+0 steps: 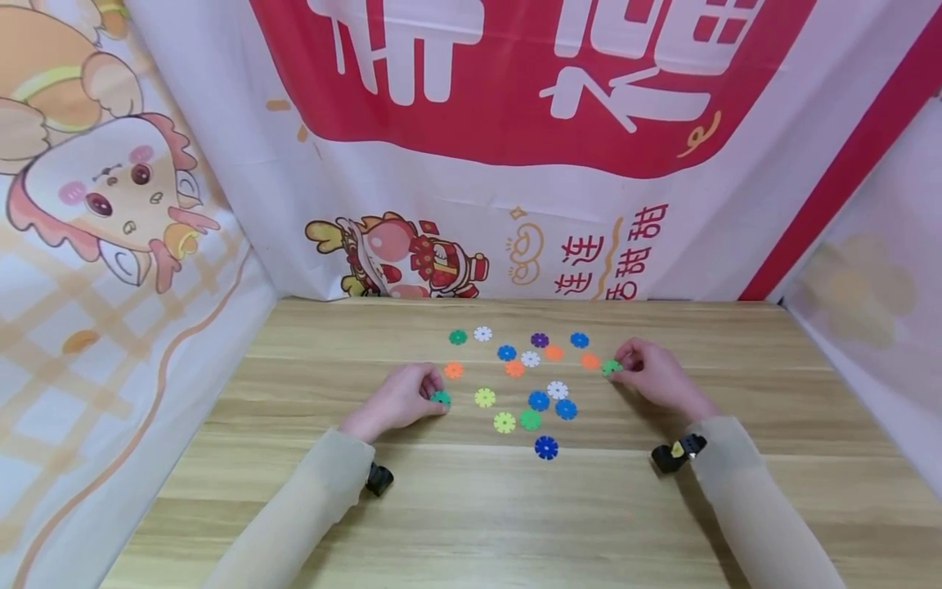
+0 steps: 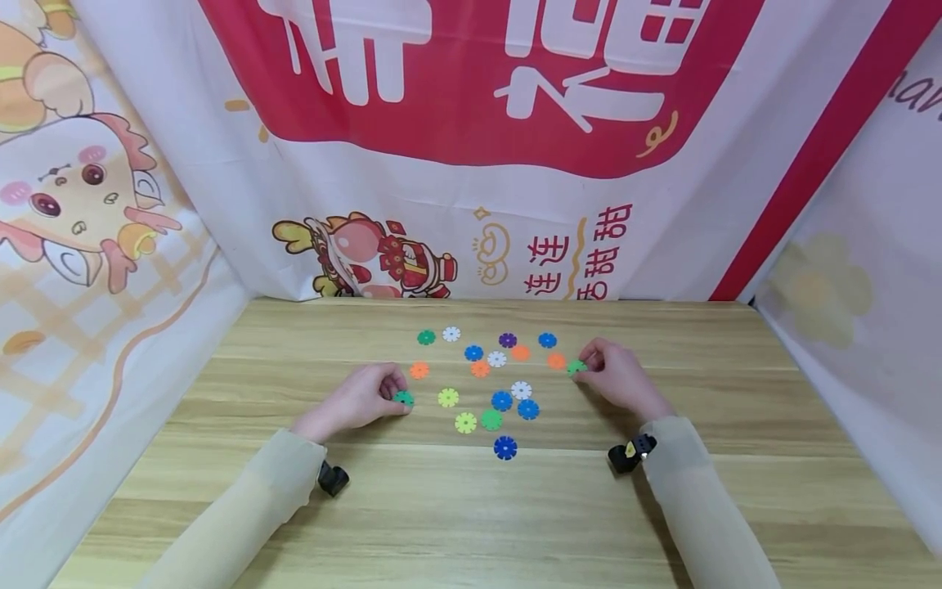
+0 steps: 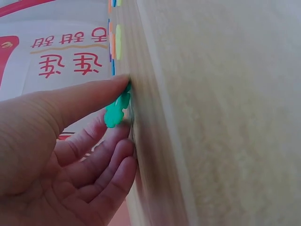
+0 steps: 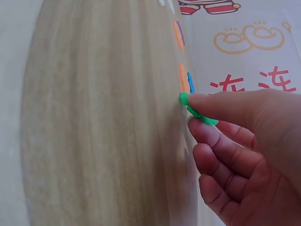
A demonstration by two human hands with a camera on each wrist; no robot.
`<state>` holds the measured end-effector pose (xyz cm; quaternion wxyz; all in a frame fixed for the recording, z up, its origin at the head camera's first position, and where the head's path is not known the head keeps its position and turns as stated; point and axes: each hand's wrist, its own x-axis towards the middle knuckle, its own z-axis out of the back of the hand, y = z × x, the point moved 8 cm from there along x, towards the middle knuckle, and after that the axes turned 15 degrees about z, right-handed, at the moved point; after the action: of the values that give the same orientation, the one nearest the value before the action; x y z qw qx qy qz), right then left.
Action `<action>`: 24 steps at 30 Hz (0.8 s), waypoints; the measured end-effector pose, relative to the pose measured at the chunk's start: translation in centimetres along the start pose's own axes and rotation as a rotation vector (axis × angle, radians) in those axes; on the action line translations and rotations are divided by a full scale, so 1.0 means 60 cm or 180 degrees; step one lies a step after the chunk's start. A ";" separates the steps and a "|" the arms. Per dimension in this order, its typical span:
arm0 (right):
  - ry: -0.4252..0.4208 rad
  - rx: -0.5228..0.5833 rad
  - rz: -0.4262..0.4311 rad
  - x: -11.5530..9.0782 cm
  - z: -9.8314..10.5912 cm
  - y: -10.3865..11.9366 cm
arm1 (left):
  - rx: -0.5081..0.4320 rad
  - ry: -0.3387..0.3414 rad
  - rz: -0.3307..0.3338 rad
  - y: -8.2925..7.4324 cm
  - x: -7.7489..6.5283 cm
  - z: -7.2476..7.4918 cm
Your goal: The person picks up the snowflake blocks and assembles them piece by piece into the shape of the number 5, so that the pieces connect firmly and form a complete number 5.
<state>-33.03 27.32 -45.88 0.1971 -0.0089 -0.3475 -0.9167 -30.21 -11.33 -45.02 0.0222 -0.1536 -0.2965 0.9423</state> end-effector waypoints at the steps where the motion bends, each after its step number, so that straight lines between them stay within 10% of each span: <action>1: -0.0011 0.0008 0.0011 0.000 0.000 0.001 | 0.0001 -0.0001 -0.0016 -0.002 0.000 -0.001; 24: -0.0286 0.0680 0.0246 0.003 -0.003 0.106 | -0.0805 -0.0483 -0.1105 -0.156 -0.018 -0.013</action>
<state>-30.86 22.81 -41.98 0.2164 -0.0423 -0.4511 -0.8648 -29.43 -3.35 -40.05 0.1423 -0.0305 -0.4350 0.8886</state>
